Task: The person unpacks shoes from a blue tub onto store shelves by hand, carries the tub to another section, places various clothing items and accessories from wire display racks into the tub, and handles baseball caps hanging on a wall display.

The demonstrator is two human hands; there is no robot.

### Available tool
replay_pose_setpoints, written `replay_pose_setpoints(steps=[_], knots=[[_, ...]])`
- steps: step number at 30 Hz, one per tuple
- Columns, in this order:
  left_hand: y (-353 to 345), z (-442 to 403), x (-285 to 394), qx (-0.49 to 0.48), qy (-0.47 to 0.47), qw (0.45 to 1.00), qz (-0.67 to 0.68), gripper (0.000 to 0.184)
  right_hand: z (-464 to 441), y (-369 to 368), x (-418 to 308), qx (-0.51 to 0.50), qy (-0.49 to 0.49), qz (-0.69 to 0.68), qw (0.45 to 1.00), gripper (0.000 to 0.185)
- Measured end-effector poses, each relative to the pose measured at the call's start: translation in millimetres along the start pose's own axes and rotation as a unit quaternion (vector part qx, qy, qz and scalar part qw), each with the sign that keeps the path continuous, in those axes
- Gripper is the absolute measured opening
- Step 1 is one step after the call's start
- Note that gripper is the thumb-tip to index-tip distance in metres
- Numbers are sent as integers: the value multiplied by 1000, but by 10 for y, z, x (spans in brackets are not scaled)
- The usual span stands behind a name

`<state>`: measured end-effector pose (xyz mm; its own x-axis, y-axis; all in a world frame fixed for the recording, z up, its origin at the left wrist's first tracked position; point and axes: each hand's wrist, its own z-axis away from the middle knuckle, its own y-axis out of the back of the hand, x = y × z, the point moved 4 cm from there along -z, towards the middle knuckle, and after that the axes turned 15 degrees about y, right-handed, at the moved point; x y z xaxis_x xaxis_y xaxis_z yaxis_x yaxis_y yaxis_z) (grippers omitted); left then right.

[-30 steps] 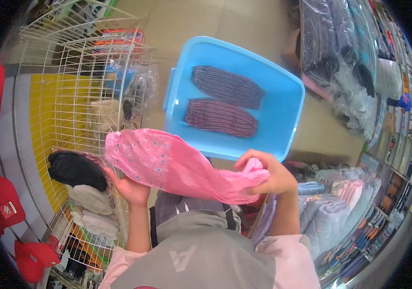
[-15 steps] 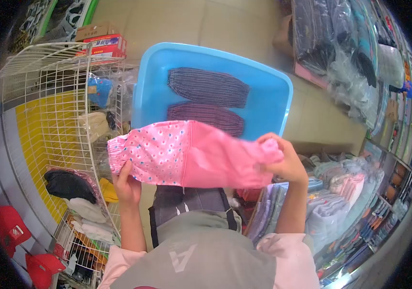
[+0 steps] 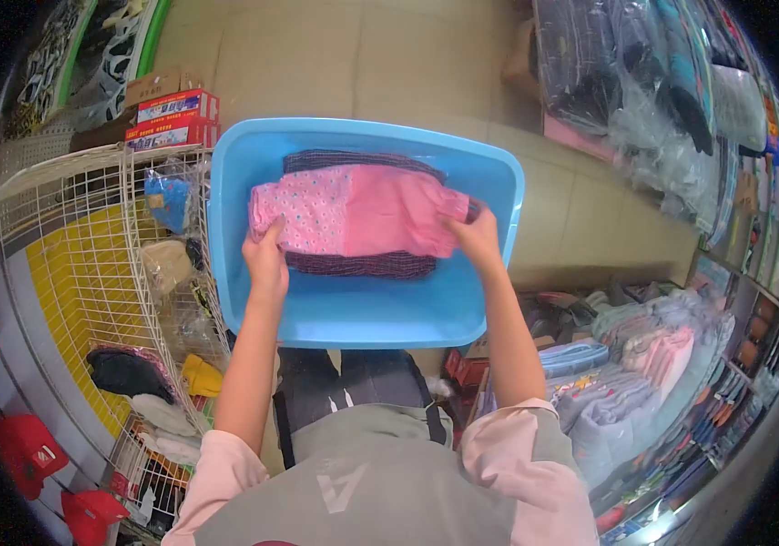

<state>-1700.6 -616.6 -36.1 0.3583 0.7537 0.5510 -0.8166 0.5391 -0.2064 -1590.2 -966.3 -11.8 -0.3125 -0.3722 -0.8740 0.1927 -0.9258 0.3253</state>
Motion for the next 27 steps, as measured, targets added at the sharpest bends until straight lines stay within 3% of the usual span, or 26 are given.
replay_pose_setpoints(steps=[1, 4, 5, 11, 17, 23, 27], knots=[[-24, -97, 5, -6, -34, 997, -62, 50, -90, -37, 31, 3, -1, 24, 1000, 73], [-4, -338, -67, 173, 0, 956, -238, 64, -372, -10, 549, 19, 50, 202, 978, 75], [41, -403, -89, 151, 27, 959, -237, 72, -442, -7, 720, 26, 77, 275, 958, 77], [-73, -19, -13, 61, -74, 906, -412, 55, -312, -250, 825, 13, 57, 224, 973, 73], [32, 337, -165, -30, -54, 937, -344, 34, -107, -449, 971, -40, 35, 143, 988, 60], [68, 659, -82, -69, -17, 951, -301, 22, -41, -707, 914, -172, -37, 281, 943, 45], [198, 834, -26, -62, -19, 956, -287, 19, -71, -938, 1001, -142, 48, 323, 935, 41]])
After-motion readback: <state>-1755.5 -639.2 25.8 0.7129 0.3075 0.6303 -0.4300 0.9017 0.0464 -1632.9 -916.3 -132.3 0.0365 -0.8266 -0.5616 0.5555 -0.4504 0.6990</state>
